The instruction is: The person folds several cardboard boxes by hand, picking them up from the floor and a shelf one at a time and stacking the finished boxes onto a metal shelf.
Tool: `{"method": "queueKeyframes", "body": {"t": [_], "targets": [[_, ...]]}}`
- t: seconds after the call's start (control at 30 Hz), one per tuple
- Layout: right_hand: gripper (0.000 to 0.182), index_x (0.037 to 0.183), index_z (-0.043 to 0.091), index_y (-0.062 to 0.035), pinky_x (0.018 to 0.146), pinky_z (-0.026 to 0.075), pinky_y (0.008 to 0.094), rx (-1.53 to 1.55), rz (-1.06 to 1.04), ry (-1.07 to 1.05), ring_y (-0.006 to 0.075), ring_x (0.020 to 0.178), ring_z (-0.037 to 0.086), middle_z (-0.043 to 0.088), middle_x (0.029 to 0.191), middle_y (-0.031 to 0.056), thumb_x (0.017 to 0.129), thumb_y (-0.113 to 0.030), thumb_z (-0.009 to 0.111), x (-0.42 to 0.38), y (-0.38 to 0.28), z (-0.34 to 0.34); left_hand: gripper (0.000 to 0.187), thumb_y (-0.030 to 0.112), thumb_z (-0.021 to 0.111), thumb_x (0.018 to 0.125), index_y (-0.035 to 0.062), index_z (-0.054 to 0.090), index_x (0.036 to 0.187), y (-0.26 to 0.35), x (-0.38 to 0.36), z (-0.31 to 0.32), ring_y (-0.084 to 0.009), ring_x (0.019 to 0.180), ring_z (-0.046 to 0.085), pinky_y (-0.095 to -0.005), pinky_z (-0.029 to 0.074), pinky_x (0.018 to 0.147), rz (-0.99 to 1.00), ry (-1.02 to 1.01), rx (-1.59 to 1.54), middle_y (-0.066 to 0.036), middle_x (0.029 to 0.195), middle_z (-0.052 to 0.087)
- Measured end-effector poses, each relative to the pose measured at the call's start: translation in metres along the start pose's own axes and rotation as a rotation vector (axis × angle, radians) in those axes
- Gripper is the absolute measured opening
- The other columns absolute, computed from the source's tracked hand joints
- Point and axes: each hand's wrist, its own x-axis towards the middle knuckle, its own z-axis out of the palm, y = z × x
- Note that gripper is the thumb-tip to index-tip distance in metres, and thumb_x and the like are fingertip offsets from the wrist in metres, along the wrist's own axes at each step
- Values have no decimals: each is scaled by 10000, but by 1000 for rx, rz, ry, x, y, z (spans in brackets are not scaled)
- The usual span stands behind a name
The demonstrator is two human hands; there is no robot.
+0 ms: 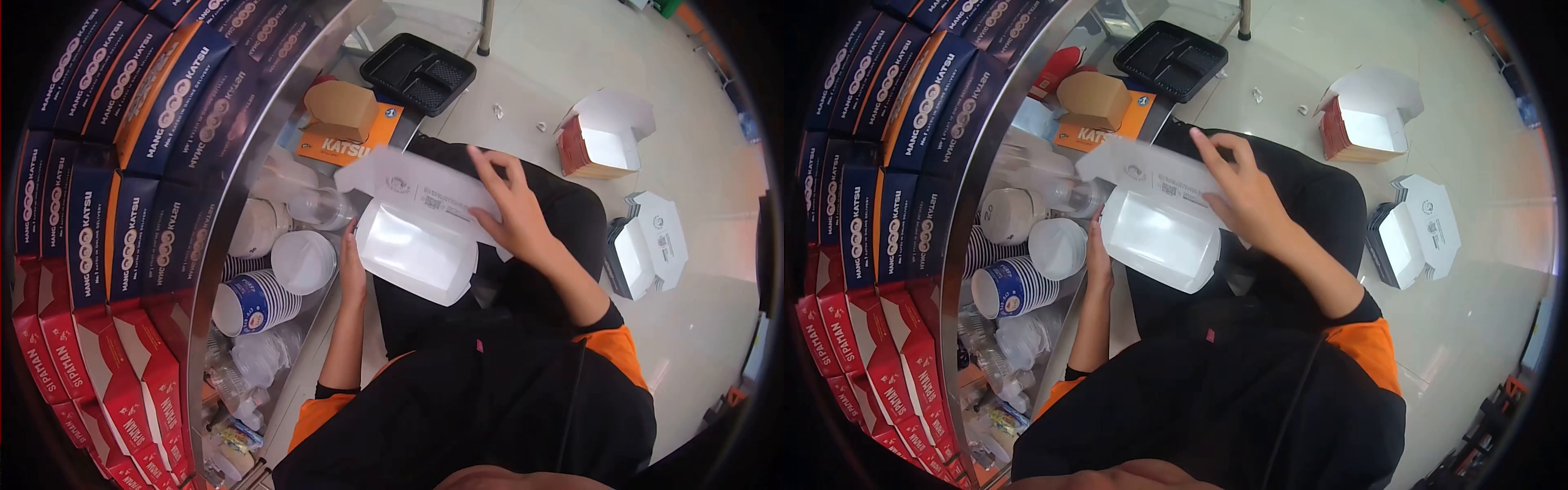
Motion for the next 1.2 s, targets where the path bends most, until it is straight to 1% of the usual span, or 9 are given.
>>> {"method": "queueKeyframes", "body": {"t": [0.1,0.2,0.4,0.53,0.63,0.7,0.73,0.87,1.2], "targets": [[560,1283,552,-71,865,528,356,97,-175,-88,306,1038,618,597,1199,134,744,69,603,-10,6,-1,536,418,297,1029,41,405,1395,6,-9,4,-236,1271,452,-327,350,1045,-66,55,-107,-118,1382,465],[485,1161,649,-152,1101,267,550,6,-212,-352,269,1210,545,653,1168,18,731,70,605,-27,20,9,508,386,311,1029,17,447,1351,32,-21,23,-245,1241,466,-329,338,1044,-317,210,-210,-141,1353,474],[514,1163,650,-278,1085,97,685,-126,-233,-396,260,1364,372,517,1355,-51,742,18,643,-73,29,50,483,332,339,1028,-4,384,1373,30,-42,23,-290,1273,426,-412,322,1061,362,543,-65,-144,1381,436],[415,1194,631,-248,1090,68,676,-72,-242,-417,308,1404,292,407,1454,50,806,-103,659,-78,31,61,573,282,474,983,-19,279,1431,77,-61,17,-358,1367,290,-462,231,1114,676,464,712,-218,1481,283],[445,1278,564,-180,1100,75,652,97,-87,-357,363,1428,200,284,1512,165,846,-227,659,-79,24,61,735,299,594,907,-70,231,1429,71,-57,34,-435,1356,290,-506,221,1102,364,300,981,-287,1475,253],[547,1343,493,-114,1105,94,631,170,55,-180,399,1439,127,205,1527,240,865,-328,652,-87,33,78,720,325,600,910,-43,270,1434,46,-48,33,-416,1352,320,-462,259,1096,314,289,751,-301,1428,337],[657,1439,327,-42,1132,185,504,72,211,-97,406,1422,183,215,1506,288,906,-302,609,-89,33,85,713,332,602,911,-38,283,1430,39,-46,33,-410,1345,338,-447,271,1092,269,263,634,-301,1414,362],[718,1504,108,-35,1058,336,351,709,732,-196,385,1315,406,311,1462,292,966,-283,516,-87,40,108,627,272,561,948,-36,302,1429,22,-39,19,-284,1256,467,-338,362,1032,-65,37,309,-242,1365,451],[647,1501,160,-72,1100,280,382,616,556,-40,353,1341,337,351,1407,241,971,-220,501,-88,41,121,511,145,649,891,6,448,1339,41,-18,12,-188,1028,592,-303,452,881,170,41,29,-123,1128,626]]}}
